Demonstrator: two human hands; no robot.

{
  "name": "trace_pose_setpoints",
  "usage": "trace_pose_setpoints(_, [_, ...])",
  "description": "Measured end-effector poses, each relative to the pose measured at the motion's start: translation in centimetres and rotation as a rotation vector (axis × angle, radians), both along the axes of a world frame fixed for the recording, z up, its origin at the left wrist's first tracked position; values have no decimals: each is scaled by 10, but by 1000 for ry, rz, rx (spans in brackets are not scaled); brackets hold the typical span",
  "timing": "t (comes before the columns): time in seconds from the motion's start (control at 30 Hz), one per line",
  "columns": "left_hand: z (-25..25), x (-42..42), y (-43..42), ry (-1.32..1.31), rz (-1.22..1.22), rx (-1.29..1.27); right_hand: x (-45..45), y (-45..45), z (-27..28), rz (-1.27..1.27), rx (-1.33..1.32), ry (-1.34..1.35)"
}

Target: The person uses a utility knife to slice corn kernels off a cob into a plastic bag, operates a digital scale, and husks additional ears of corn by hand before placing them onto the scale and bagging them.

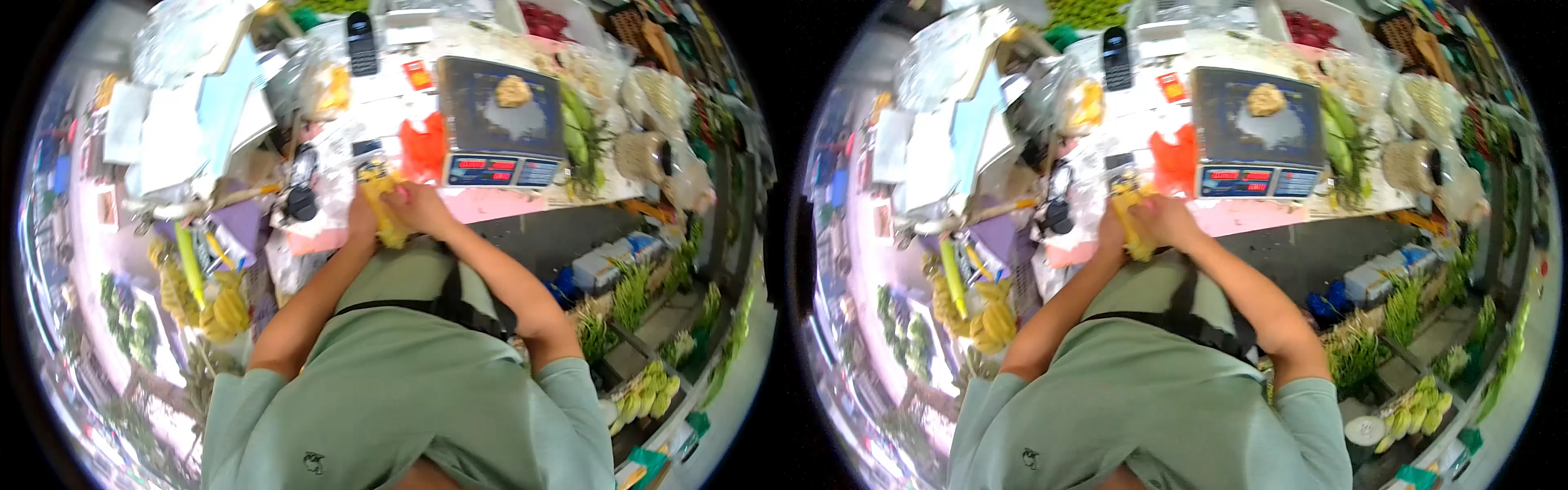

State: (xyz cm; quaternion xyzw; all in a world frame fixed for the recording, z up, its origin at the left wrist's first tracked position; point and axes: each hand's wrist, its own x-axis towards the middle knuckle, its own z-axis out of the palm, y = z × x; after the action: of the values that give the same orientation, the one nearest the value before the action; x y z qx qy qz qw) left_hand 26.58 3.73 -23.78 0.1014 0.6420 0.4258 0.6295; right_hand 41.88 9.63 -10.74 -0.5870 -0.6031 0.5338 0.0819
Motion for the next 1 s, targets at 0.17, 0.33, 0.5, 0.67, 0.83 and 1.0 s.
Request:
trace_pose_setpoints(0.17, [78, 5, 9, -443, 213, 12, 50, 6, 18, -7, 345, 35])
trace_pose_setpoints(0.33, [77, 1, 10, -445, 244, -64, 165, 10, -17, -987, 494, 90])
trace_pose_setpoints(0.5, [88, -2, 9, -448, 149, -85, 284, 10, -78, -1041, 639, -260])
trace_pose_setpoints(0.67, [104, 2, 10, -412, 132, -122, 285, 30, -70, -1046, 377, 151])
trace_pose_setpoints(0.83, [107, -3, 11, -403, 139, -156, 288, 30, -91, -1151, 314, 424])
trace_pose_setpoints(1.0, [106, -3, 13, -396, 134, -190, 297, 34, -87, -1138, 205, 465])
